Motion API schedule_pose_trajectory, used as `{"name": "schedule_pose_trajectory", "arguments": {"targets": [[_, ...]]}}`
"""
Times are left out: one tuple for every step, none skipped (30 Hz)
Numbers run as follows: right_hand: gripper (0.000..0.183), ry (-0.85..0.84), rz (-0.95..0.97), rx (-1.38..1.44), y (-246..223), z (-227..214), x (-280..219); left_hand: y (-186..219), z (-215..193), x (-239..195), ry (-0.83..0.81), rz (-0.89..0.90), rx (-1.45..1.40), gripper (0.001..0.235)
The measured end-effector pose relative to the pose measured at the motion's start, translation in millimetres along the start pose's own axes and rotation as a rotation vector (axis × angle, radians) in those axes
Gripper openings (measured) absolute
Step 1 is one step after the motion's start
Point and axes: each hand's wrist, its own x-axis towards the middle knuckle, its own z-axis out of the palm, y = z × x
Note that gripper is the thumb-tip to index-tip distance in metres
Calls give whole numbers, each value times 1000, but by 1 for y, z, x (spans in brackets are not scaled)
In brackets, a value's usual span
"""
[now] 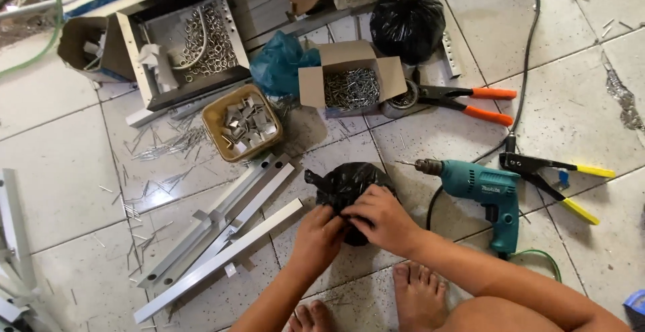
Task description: Inserting plastic end caps into square metal tubes and using pliers to adjust components during frame assembly.
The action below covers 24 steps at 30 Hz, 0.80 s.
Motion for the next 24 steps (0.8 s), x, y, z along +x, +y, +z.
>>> {"name": "schedule_pose_trajectory", "arguments": {"targets": [[21,-11,0,1,-4,-9,5,-2,-1,0,4,-10,-3,12],[30,-8,48,68,-7,-18,11,-5,-3,0,11,39,-2,10],[39,-9,95,141,-10,-24,18,-7,-5,-1,17,81,4,9],[39,-24,93,149,-10,-27,18,-1,-9,5,20,64,7,9],[33,26,150,182,-11,-27,17,3,-14,11,47,187,69,11],[28,76,207,213,-12,-28,17,7,-19,18,74,310,130,22],[28,67,219,230,-6,-24,13,5,-19,20,59,293,129,22],[29,60,317,293,0,-19,9,2,-19,21,70,332,123,21],[31,39,404,356,7,-14,6,-1,-18,20,92,360,125,21],[31,14,406,371,4,-12,6,2,-22,19,88,333,133,21],[28,4,463,439,3,-12,8,3,-25,23,84,345,139,20],[26,-6,522,506,3,-12,10,4,-28,28,79,356,145,20],[26,-13,526,512,9,-8,10,-1,-26,25,75,347,145,20],[23,-30,538,561,15,-4,9,-6,-25,23,58,350,149,19],[21,-46,550,606,22,-3,9,-10,-21,22,45,354,150,17],[21,-54,554,607,27,-9,11,-14,-20,17,45,345,148,17],[20,-35,573,616,32,-15,13,-18,-20,12,32,359,168,19],[19,-16,591,625,38,-20,16,-21,-19,7,19,374,188,21],[19,-23,595,629,42,-26,20,-20,-22,3,16,365,188,21],[19,-57,596,594,45,-32,23,-19,-24,-1,11,374,219,19],[19,-91,599,559,49,-38,26,-16,-27,-5,5,384,249,17],[19,-97,604,563,35,-39,29,-14,-27,-3,1,375,247,17],[18,-155,549,444,23,-42,34,-13,-28,2,37,366,233,15],[17,-211,492,325,11,-45,39,-12,-28,7,74,357,219,14]]}}
